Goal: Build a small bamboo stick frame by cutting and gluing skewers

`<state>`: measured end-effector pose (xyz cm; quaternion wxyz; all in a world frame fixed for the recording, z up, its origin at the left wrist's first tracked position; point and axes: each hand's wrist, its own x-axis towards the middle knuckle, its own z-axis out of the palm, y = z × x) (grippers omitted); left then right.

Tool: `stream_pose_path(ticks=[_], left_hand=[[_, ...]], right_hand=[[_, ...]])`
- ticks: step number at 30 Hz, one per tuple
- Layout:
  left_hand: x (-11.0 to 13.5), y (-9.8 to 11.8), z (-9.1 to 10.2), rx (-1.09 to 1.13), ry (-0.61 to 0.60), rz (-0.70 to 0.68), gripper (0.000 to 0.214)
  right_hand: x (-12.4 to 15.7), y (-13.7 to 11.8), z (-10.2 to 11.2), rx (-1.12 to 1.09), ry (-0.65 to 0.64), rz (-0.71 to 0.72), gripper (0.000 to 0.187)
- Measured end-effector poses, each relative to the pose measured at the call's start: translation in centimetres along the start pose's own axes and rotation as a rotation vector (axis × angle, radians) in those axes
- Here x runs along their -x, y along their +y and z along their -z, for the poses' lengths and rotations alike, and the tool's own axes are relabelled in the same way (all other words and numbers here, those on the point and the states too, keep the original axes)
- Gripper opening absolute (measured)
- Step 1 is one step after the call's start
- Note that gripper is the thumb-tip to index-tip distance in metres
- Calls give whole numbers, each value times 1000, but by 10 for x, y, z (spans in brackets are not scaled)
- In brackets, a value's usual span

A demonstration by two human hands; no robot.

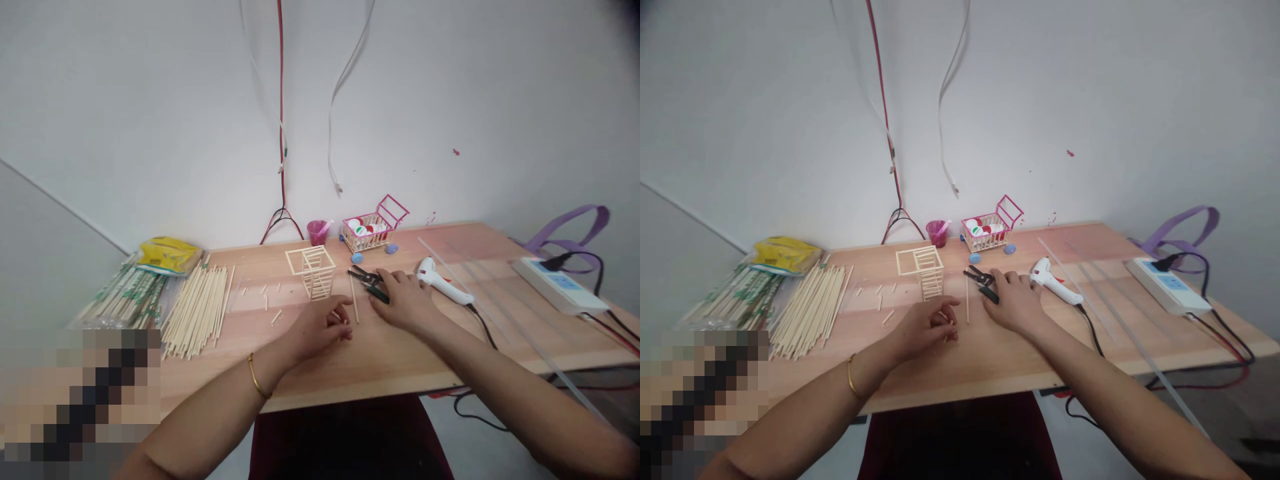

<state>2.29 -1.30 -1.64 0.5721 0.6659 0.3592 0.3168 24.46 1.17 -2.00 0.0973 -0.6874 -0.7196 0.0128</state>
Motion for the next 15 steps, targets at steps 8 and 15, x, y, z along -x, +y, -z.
stream_pose_path(ticks=[8, 15], left_hand=[[8, 23, -1, 262, 208, -67, 41], [13, 35, 4, 376, 191, -117, 49]], right_hand=[[-5, -16, 31, -469, 105, 322, 30], [7, -48, 79, -658, -172, 943, 18]])
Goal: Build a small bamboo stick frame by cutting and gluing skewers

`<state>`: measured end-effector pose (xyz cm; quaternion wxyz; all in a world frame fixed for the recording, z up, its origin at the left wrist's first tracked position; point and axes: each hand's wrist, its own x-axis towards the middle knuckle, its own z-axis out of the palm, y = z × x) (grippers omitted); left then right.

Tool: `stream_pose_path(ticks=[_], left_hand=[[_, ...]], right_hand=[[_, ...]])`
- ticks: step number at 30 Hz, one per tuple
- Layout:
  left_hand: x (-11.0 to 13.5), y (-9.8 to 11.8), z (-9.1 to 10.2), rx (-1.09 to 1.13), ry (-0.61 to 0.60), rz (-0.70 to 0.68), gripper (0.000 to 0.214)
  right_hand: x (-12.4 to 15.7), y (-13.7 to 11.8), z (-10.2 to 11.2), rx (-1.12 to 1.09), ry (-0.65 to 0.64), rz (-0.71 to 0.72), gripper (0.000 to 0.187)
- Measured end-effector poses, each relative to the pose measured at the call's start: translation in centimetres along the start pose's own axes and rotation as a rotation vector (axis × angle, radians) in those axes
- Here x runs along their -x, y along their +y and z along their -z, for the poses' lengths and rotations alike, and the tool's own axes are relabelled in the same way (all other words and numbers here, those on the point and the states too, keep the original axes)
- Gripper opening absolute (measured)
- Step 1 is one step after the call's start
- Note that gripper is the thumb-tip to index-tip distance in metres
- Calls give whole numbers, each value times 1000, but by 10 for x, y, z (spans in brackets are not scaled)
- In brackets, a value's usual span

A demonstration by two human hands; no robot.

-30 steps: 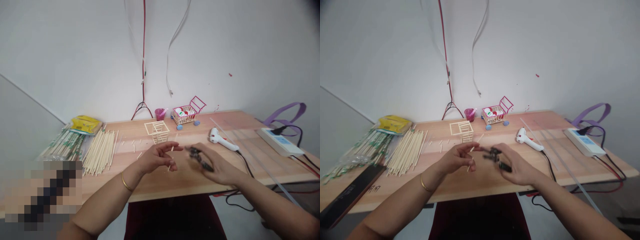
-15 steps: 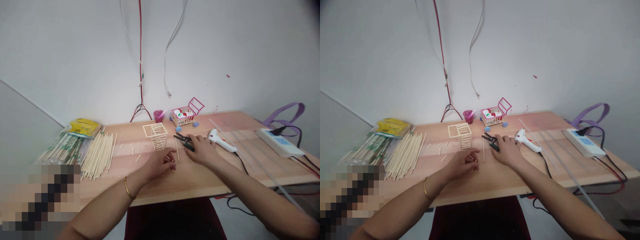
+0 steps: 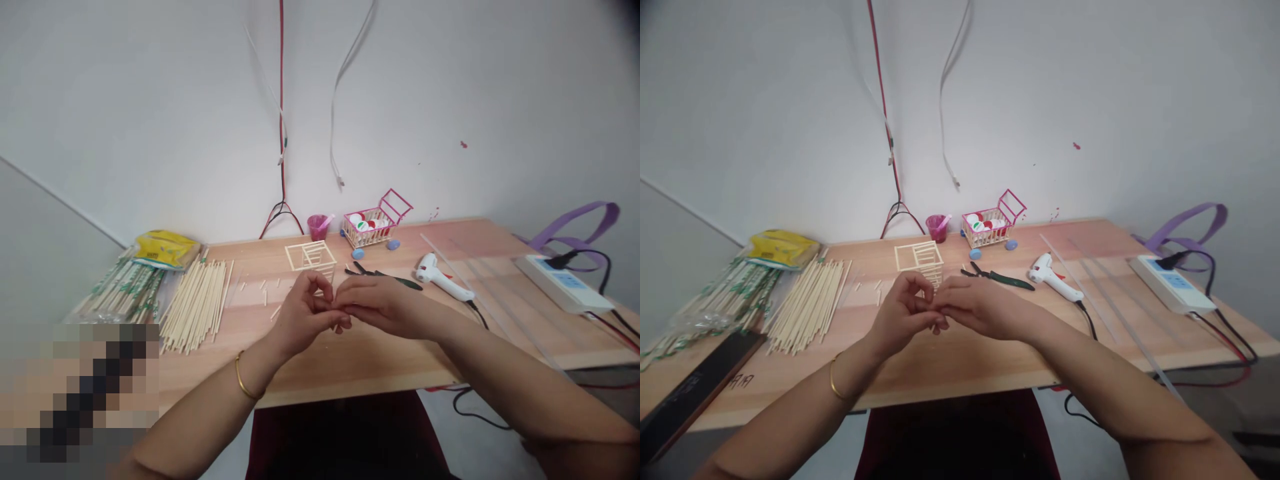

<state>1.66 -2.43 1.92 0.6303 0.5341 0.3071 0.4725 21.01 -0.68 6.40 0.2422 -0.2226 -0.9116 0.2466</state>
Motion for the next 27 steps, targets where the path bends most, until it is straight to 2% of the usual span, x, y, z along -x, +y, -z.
stream_pose_path(ticks=[3, 5, 6, 9, 11, 16, 20, 23, 27], left_hand=[[-1, 12, 5, 7, -25, 32, 47], [-2, 26, 7, -64, -73, 99, 35], [-3, 34, 8, -121, -59, 114, 29], [-10, 62, 9, -366, 28, 45, 19], [-17, 77, 9, -552, 33, -12, 13], [-36, 101, 19, -987, 137, -219, 4], [-42, 110, 38, -1333, 218, -247, 9], [-46, 107, 48, -1418, 160, -165, 13], [-52, 97, 49, -1454, 95, -106, 17]], right_hand=[[-10, -6, 5, 15, -97, 12, 22], [-17, -5, 10, 40, -51, 27, 19], [-20, -4, 13, 63, -14, 35, 18], [-33, -1, 21, 148, 89, 57, 13], [-43, 0, 26, 208, 125, 55, 14], [-63, 11, 32, 328, 209, -38, 12], [-68, 34, 25, 266, 266, -172, 8], [-70, 45, 20, 232, 241, -244, 8], [-73, 48, 17, 256, 211, -286, 10]])
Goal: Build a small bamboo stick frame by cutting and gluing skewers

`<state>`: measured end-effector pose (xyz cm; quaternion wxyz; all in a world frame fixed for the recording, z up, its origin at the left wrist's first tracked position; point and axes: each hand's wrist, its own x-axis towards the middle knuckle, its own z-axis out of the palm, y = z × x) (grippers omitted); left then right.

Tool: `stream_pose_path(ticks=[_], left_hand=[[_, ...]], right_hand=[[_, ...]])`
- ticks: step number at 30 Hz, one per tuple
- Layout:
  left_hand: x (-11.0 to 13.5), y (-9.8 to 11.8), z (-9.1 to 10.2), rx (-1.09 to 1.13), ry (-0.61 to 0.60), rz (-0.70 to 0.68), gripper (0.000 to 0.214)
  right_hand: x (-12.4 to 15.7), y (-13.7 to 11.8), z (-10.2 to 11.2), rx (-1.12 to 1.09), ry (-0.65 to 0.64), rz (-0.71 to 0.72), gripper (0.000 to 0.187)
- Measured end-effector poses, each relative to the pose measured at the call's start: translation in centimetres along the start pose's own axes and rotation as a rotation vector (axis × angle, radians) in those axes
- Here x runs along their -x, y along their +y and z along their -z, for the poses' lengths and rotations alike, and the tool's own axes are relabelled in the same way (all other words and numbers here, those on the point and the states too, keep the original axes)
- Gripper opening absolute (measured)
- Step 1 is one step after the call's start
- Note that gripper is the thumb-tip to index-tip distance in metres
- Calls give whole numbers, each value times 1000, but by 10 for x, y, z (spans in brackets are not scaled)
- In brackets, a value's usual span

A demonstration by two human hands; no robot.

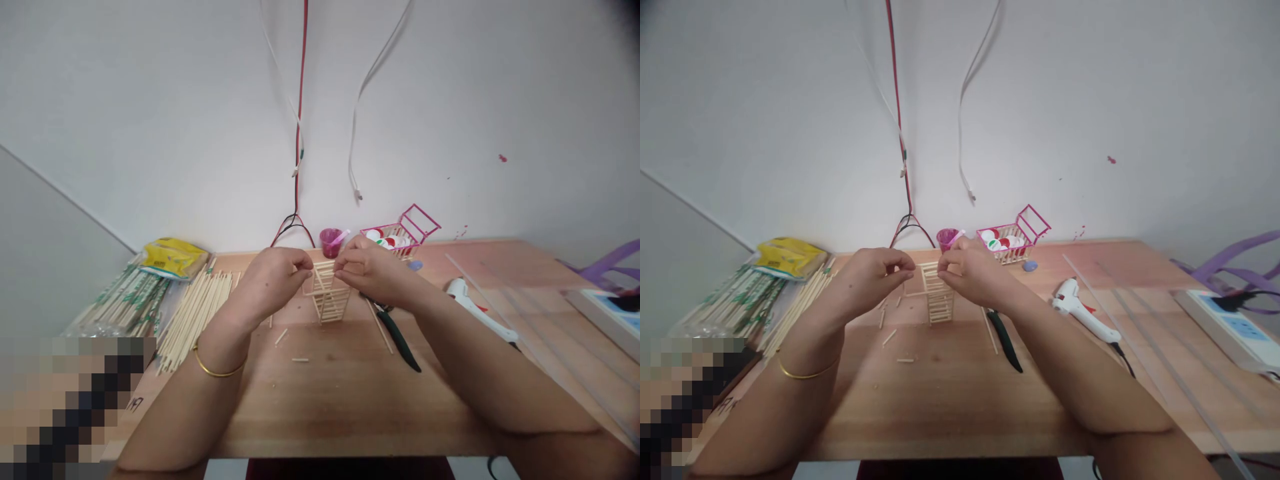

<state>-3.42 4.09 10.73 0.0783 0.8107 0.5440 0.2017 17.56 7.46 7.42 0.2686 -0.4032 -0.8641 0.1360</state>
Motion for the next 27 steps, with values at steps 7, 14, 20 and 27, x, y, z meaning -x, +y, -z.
stream_pose_path(ticks=[7, 14, 20, 27], left_hand=[[-3, 5, -11, -67, -22, -79, 21], [-2, 7, -19, -81, -12, -101, 18], [-4, 9, -21, -122, -28, -112, 22], [-5, 16, -24, -144, -23, -32, 25]], right_hand=[[1, 0, 0, 32, -30, 53, 15], [0, 2, -4, 54, -35, 41, 15], [-1, -1, -3, 24, -53, -5, 15], [-2, -6, -1, -55, -80, -65, 14]])
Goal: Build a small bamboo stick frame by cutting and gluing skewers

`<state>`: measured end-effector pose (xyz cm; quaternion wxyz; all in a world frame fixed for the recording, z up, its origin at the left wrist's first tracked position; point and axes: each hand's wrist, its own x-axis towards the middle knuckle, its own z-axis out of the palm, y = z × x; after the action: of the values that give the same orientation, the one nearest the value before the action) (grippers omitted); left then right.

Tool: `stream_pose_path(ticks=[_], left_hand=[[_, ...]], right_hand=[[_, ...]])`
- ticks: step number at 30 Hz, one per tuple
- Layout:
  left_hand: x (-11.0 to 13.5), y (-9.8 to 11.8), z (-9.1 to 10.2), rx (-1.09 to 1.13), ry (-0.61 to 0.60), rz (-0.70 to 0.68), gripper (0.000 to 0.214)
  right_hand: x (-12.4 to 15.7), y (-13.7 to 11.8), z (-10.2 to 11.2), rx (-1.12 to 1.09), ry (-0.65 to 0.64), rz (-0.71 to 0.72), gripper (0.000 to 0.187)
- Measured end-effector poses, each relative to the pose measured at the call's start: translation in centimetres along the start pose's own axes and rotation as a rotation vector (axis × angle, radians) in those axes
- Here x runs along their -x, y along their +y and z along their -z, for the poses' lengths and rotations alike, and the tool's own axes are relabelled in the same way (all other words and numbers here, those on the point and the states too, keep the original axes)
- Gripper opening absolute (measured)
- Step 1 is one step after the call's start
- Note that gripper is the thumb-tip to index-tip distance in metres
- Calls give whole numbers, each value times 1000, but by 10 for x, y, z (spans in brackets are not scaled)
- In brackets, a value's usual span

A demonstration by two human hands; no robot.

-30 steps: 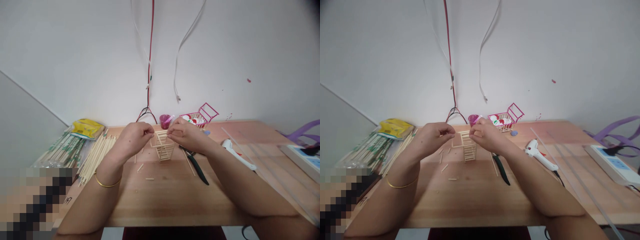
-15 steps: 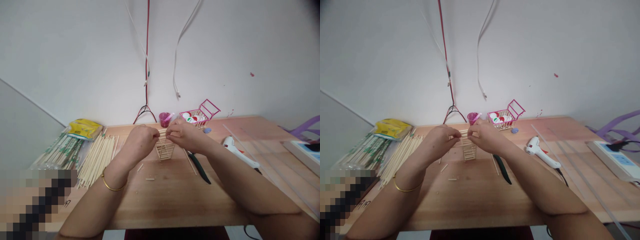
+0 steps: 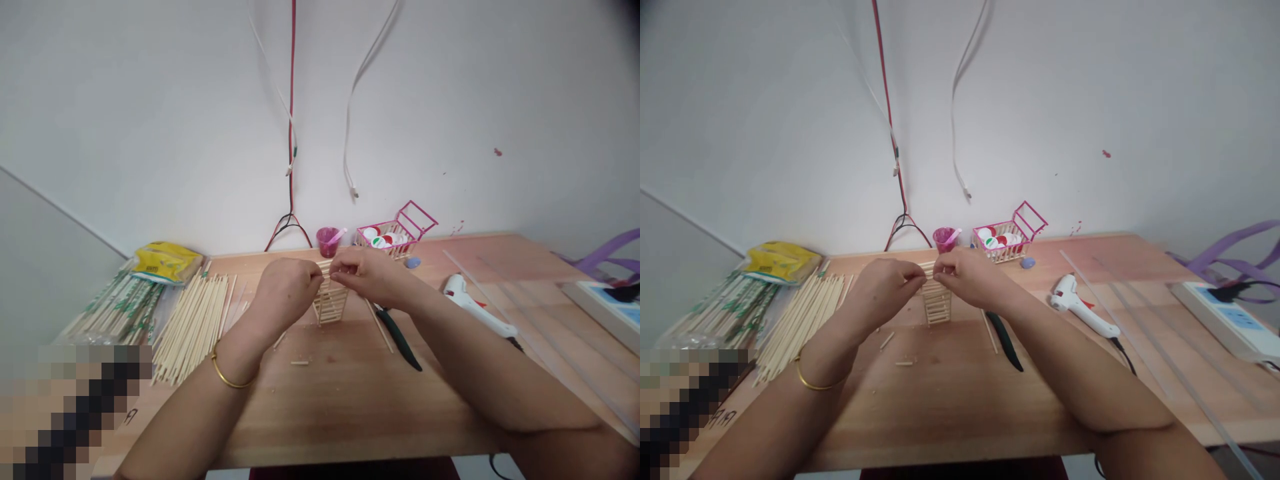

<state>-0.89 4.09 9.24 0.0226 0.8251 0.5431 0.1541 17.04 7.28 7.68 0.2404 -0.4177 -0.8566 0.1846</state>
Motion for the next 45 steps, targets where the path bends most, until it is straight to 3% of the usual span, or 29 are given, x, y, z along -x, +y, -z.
stream_pose_path(ticks=[17, 24, 36, 42, 45], left_hand=[[-1, 4, -5, -66, 19, 53, 28], [-1, 3, -5, -117, 14, 38, 25], [-1, 3, -5, -100, 1, 35, 28], [-2, 2, 0, -10, -20, 46, 26], [-2, -9, 10, 80, 31, 104, 23]], right_hand=[[-2, 6, 0, -156, -46, -67, 14], [-1, 21, 12, -151, 56, -117, 18], [-3, 17, 4, -371, -144, -255, 14], [-4, 28, -5, -539, -165, -284, 14], [-4, 31, -8, -574, -144, -279, 13]])
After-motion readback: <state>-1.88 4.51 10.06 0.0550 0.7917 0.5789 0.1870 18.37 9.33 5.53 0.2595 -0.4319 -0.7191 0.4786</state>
